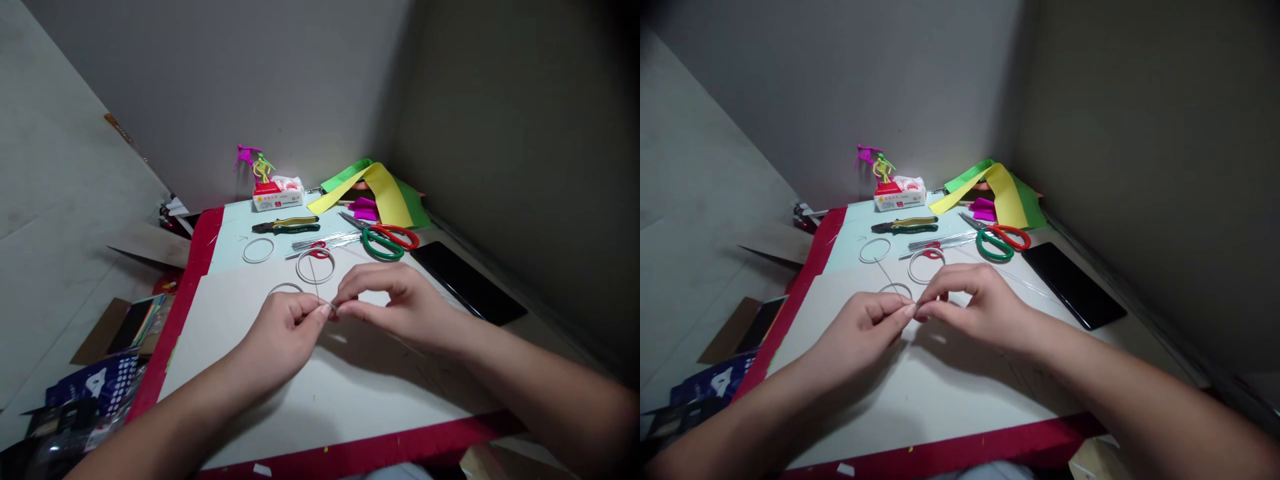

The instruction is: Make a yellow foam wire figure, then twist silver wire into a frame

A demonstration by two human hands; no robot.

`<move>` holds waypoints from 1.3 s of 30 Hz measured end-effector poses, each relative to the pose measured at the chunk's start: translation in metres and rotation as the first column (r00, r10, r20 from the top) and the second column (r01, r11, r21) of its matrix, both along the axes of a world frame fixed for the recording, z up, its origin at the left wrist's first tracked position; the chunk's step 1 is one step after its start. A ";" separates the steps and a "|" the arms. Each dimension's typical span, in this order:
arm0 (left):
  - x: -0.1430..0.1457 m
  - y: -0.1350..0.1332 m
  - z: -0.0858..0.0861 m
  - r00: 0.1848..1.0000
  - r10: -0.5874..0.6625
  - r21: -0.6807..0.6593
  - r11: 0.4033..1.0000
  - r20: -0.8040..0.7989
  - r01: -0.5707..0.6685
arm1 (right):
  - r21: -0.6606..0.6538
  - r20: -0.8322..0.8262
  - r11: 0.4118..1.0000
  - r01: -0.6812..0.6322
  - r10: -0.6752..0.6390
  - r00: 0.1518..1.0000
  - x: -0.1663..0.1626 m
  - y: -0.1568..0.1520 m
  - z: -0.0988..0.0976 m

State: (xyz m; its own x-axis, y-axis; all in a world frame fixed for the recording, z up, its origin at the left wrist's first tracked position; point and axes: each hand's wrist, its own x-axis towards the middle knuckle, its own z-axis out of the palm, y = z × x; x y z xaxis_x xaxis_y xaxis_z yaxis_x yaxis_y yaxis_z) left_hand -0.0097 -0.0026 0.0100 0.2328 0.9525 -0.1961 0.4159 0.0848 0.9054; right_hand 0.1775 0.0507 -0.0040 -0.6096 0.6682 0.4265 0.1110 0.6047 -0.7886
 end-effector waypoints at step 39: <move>0.009 -0.003 -0.011 0.999 -0.025 0.124 0.992 0.026 0.022 | 0.765 0.211 0.637 0.096 -0.389 0.897 -0.009 -0.027 -0.011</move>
State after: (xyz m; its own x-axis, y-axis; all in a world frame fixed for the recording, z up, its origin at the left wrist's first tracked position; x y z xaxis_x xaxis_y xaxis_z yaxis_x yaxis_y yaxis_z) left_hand -0.0010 -0.0057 -0.0008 0.2591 0.9633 -0.0706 0.3917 -0.0380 0.9193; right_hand 0.1683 0.0238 -0.0149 -0.6666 0.3782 0.6424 0.4980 0.8672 0.0062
